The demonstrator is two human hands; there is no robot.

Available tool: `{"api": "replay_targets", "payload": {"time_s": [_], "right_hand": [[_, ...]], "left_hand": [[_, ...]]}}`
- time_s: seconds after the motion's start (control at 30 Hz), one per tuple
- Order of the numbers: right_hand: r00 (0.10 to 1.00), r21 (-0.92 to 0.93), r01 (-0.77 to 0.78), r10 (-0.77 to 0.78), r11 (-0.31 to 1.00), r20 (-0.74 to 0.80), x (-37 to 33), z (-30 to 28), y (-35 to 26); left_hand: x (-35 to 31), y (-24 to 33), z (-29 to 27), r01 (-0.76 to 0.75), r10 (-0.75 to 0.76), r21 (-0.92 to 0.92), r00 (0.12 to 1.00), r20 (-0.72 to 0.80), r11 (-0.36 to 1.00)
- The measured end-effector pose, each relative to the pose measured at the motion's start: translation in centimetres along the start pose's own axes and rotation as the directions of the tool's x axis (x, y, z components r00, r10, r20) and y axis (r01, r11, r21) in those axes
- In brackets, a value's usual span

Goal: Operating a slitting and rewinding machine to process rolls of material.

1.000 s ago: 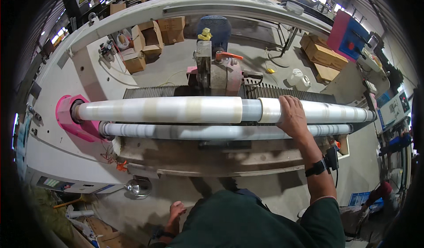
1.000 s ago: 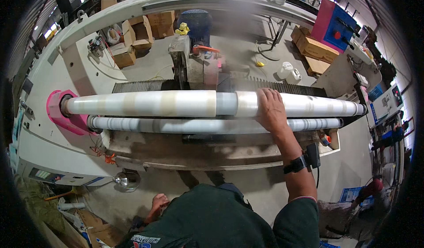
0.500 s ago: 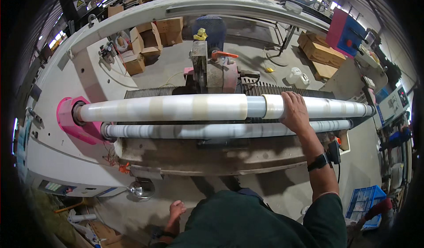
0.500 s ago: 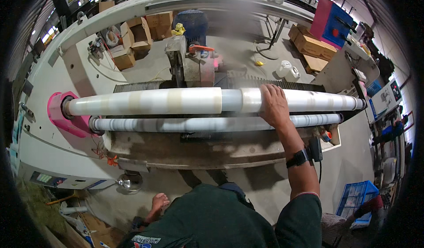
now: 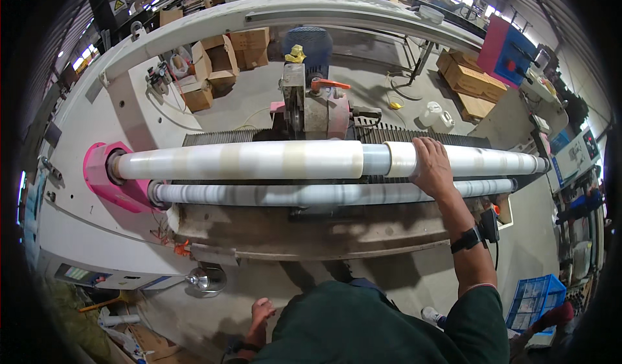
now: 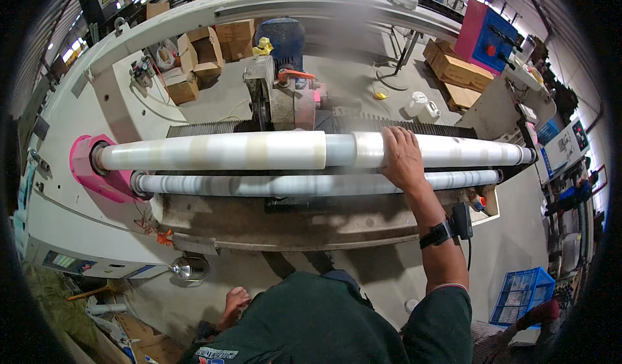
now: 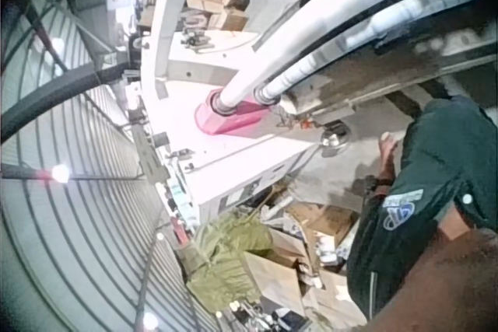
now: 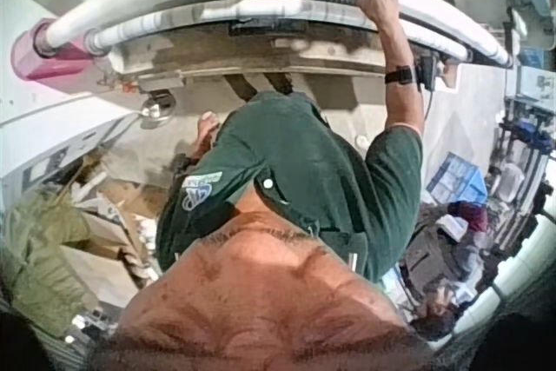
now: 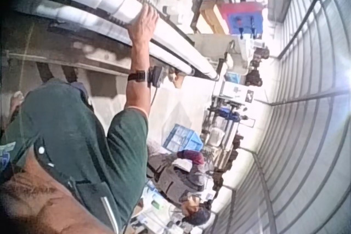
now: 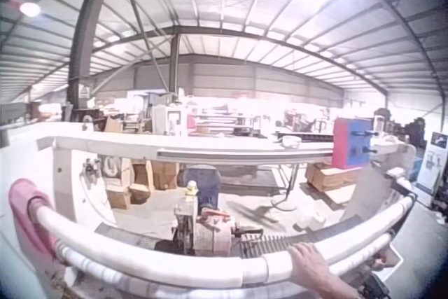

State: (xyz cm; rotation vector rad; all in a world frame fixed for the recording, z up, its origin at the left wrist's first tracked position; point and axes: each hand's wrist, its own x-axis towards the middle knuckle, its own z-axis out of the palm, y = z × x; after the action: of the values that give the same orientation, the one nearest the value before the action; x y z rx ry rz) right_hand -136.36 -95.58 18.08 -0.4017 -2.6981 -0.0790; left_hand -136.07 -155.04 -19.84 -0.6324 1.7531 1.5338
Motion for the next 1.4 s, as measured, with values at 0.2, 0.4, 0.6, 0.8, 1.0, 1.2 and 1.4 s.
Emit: {"api": "replay_targets", "payload": {"time_s": [0.2, 0.4, 0.6, 0.8, 1.0, 1.2, 1.4], "right_hand": [[1.0, -0.002, 0.012, -0.012, 1.0, 0.017, 0.2, -0.1, 0.0], [1.0, 0.018, 0.016, -0.016, 1.0, 0.01, 0.2, -0.5, -0.2], [1.0, 0.012, 0.027, -0.027, 1.0, 0.007, 0.2, -0.3, 0.0], [1.0, 0.004, 0.025, -0.025, 1.0, 0.011, 0.2, -0.1, 0.2], [1.0, 0.022, 0.029, -0.029, 0.999, 0.011, 0.1, -0.4, 0.1], [0.999, 0.021, 0.022, -0.022, 1.0, 0.023, 0.3, -0.3, 0.1], [0.999, 0.011, 0.016, -0.016, 1.0, 0.031, 0.2, -0.4, 0.3]], "left_hand": [[0.8, -0.8, 0.1, 0.021, -0.021, -0.024, 1.0, 0.019, 0.999], [-0.4, 0.2, 0.8, -0.002, 0.001, 0.04, 1.0, 0.028, 0.999], [-1.1, 0.8, 1.3, 0.054, -0.054, 0.048, 0.999, 0.001, 0.997], [-1.0, 0.7, 1.7, 0.059, -0.059, 0.053, 0.998, -0.012, 0.997], [-0.7, 0.5, 1.8, 0.044, -0.045, 0.023, 0.999, 0.013, 0.999], [-0.6, 0.6, 2.1, 0.049, -0.049, 0.021, 0.999, 0.0, 0.999], [-0.8, 1.1, 2.5, 0.053, -0.052, 0.037, 0.998, -0.016, 0.998]]}}
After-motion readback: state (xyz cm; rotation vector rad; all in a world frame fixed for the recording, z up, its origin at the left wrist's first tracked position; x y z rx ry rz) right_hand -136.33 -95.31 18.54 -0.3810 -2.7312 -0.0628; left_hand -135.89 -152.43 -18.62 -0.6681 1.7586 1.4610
